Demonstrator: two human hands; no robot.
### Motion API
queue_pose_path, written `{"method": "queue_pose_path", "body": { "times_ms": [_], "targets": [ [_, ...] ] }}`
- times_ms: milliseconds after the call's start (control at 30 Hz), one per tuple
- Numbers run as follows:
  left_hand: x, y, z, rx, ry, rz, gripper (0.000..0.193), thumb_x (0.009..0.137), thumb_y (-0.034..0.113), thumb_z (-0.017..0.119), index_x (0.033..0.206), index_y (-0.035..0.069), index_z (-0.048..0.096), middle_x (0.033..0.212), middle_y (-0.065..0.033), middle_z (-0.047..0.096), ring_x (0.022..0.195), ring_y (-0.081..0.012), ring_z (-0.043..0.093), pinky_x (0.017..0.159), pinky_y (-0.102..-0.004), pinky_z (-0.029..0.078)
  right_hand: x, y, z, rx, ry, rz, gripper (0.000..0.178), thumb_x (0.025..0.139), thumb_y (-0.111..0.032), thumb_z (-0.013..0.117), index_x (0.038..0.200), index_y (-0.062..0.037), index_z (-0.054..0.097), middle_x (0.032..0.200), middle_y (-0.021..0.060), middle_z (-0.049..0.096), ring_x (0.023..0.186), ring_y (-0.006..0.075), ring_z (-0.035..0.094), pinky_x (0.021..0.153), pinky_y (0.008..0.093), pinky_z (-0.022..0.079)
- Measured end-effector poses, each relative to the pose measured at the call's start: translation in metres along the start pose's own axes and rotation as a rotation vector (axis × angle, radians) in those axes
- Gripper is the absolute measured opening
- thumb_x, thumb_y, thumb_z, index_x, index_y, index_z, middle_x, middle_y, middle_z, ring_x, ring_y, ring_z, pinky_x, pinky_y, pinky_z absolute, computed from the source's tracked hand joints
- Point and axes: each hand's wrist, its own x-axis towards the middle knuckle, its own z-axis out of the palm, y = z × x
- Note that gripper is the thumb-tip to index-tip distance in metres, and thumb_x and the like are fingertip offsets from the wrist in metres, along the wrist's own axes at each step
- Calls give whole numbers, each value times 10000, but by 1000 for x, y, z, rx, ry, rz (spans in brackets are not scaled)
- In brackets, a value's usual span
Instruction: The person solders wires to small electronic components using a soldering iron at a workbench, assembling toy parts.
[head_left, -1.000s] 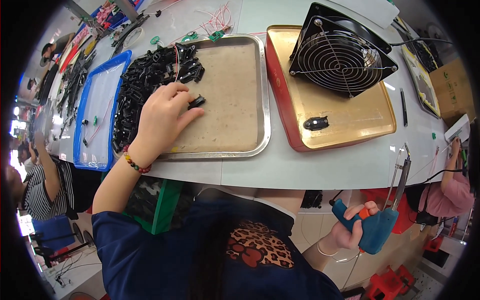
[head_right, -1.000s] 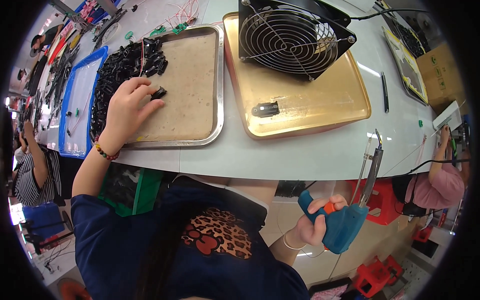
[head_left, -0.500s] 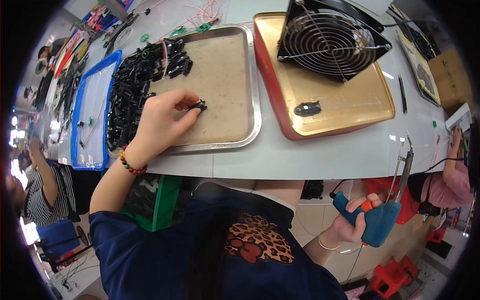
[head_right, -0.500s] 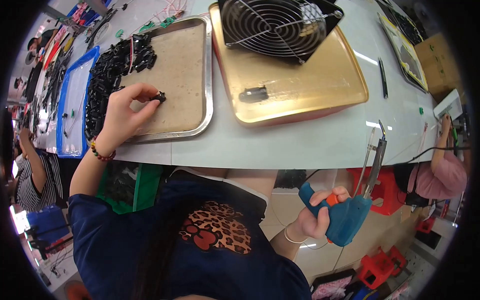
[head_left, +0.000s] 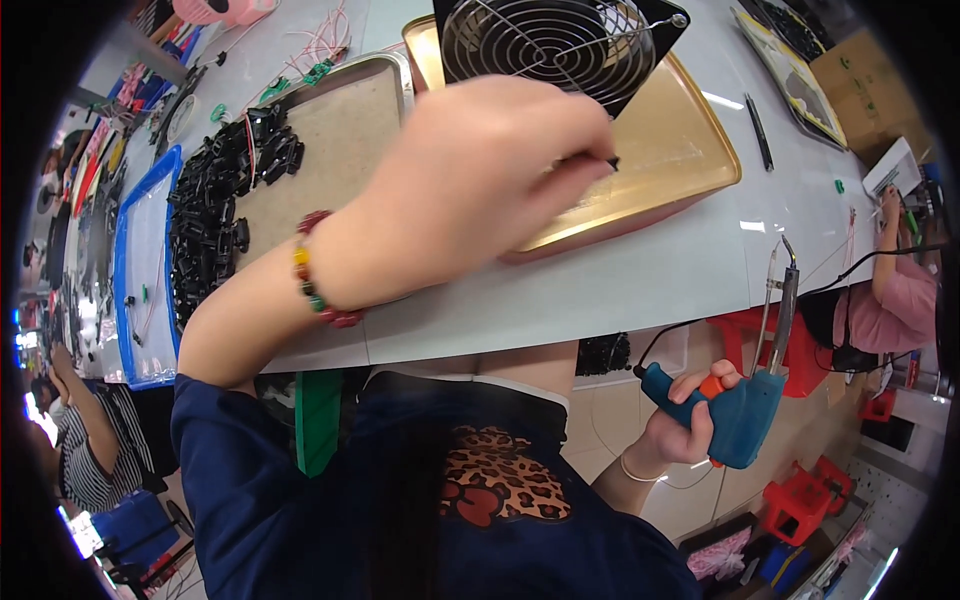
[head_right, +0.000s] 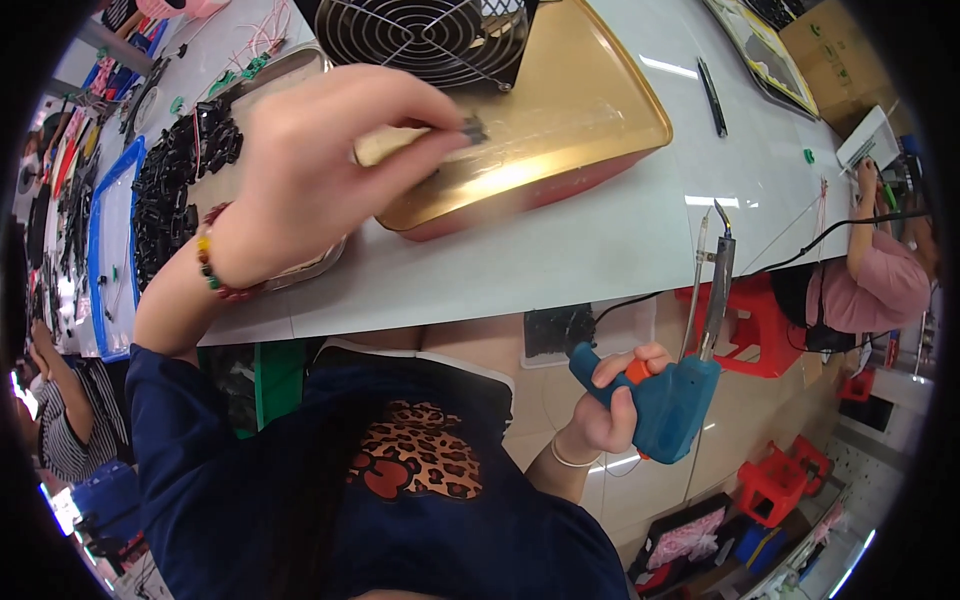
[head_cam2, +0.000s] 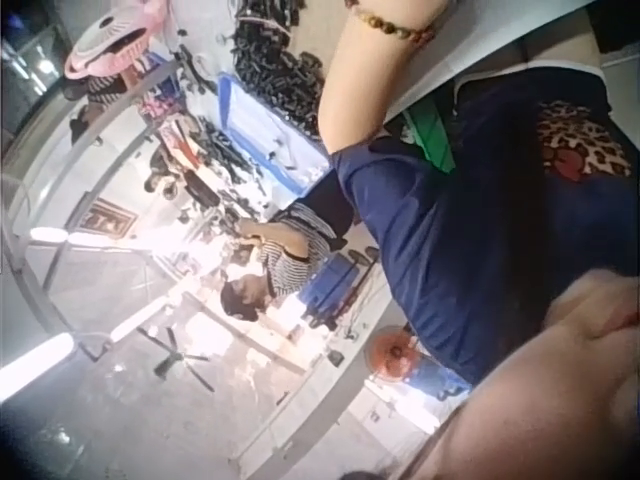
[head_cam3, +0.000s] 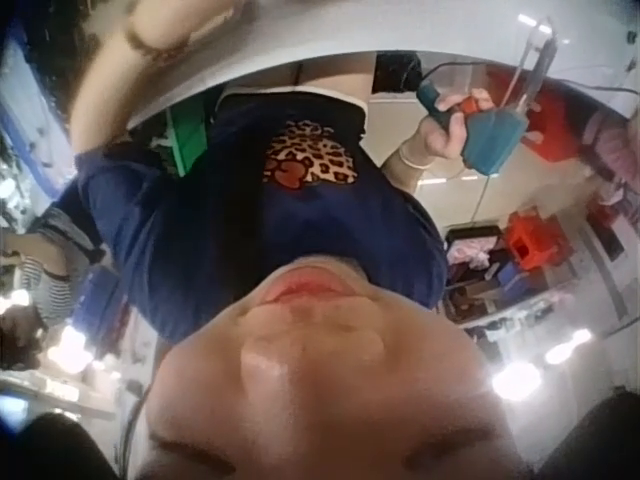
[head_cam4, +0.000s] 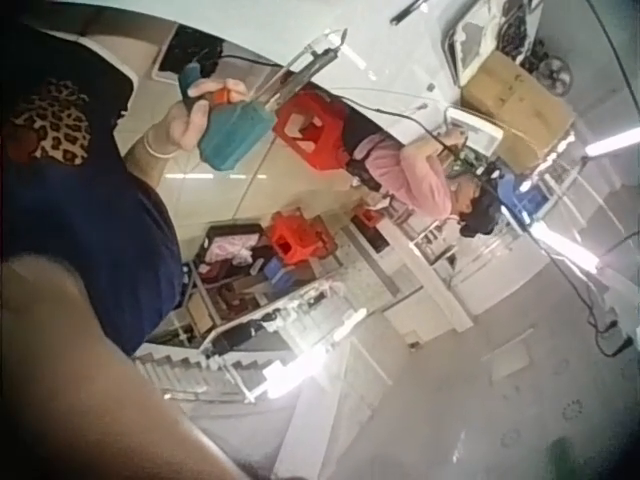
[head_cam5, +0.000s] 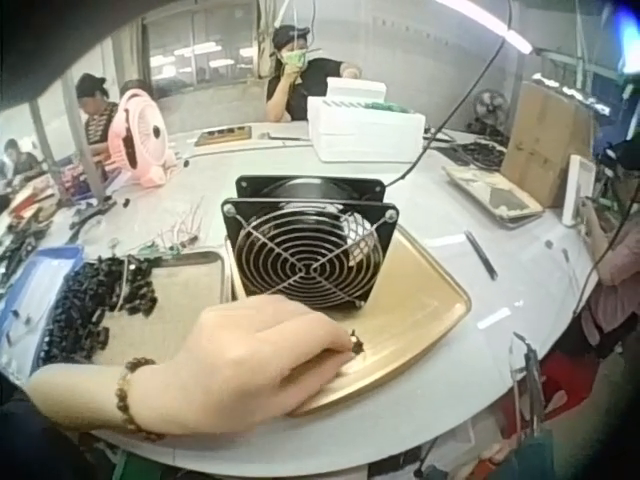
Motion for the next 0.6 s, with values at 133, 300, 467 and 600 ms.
{"method": "queue_pose_path", "body": {
  "times_ms": [133, 300, 467, 600],
  "targets": [
    [1, -6, 25, 13, -61, 31, 106, 682, 52, 669, 757, 44, 594, 669, -78, 578, 614, -224, 567, 544, -288, 457, 1, 2, -2, 2, -2, 1, 413, 636, -70, 489, 1024, 43, 406, 982, 195, 469, 509, 185, 500, 479, 258, 404],
    [-4, -6, 23, -2, -135, -44, 97, 689, 56, 659, 754, 44, 588, 661, -86, 570, 600, -229, 559, 534, -289, 451, 1, 3, -6, -19, 34, 19, 421, 631, -75, 492, 1024, 47, 404, 981, 195, 471, 507, 183, 500, 476, 258, 405],
    [-1, -5, 21, -12, -154, -76, 157, 668, 107, 689, 783, 35, 609, 650, -90, 562, 636, -239, 553, 557, -306, 450, 2, 4, -5, -24, 46, 34, 418, 637, -77, 501, 1023, 53, 404, 989, 196, 474, 511, 184, 504, 476, 255, 406],
    [-3, -5, 20, -12, -171, -86, 159, 654, 114, 694, 766, 28, 621, 642, -92, 557, 648, -242, 546, 565, -316, 446, 0, 7, -5, 5, 11, 12, 418, 647, -72, 508, 1032, 58, 409, 999, 198, 479, 521, 184, 509, 476, 257, 406]
  ]
}}
